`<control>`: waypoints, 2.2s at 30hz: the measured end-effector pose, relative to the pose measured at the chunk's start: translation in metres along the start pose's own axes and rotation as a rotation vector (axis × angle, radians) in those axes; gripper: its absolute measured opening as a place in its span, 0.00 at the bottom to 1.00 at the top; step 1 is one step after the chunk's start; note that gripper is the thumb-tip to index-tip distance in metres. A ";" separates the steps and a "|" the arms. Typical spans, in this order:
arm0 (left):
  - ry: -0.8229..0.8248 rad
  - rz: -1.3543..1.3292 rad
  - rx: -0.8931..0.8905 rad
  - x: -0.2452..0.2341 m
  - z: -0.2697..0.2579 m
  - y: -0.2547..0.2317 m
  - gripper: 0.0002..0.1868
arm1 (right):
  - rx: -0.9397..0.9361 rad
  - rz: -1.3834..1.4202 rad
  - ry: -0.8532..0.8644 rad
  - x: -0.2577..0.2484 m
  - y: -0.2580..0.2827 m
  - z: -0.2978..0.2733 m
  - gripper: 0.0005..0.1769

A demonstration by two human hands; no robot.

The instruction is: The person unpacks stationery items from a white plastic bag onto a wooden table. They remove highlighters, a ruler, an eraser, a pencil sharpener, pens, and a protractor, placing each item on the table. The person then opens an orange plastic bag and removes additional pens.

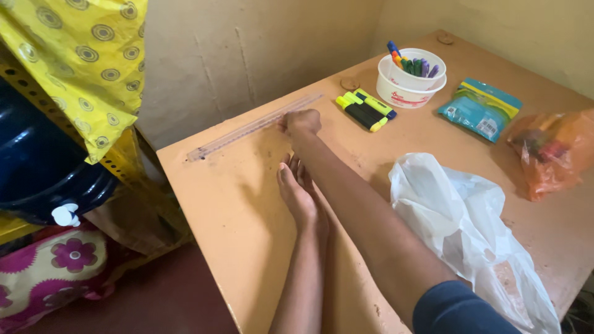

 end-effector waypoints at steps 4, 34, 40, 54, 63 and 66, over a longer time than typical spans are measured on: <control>0.037 -0.042 0.004 -0.002 0.001 0.000 0.32 | -0.014 0.078 0.010 0.000 0.003 -0.010 0.08; 0.194 0.170 0.017 -0.033 0.034 0.008 0.37 | -0.461 -0.563 0.791 -0.160 0.044 -0.288 0.12; 0.365 0.551 -0.034 -0.010 0.018 0.021 0.35 | -0.583 -0.926 0.762 -0.210 0.058 -0.324 0.12; 0.852 1.179 0.221 0.130 -0.104 -0.004 0.19 | -0.515 -1.453 0.337 -0.336 0.092 -0.345 0.14; 1.164 1.649 0.740 0.201 -0.194 -0.007 0.24 | -0.835 -1.253 0.051 -0.345 0.092 -0.309 0.15; 1.053 1.766 0.537 0.179 -0.168 0.013 0.29 | -0.713 -1.425 0.017 -0.343 0.085 -0.299 0.22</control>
Point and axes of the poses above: each hand's wrist, its own z-axis towards the middle knuckle, its own x-axis out of the palm, y = z × x, the point moved 9 cm from there along z, towards the middle knuckle, and after that the axes turned 10 degrees about y, right-handed, at the moved point
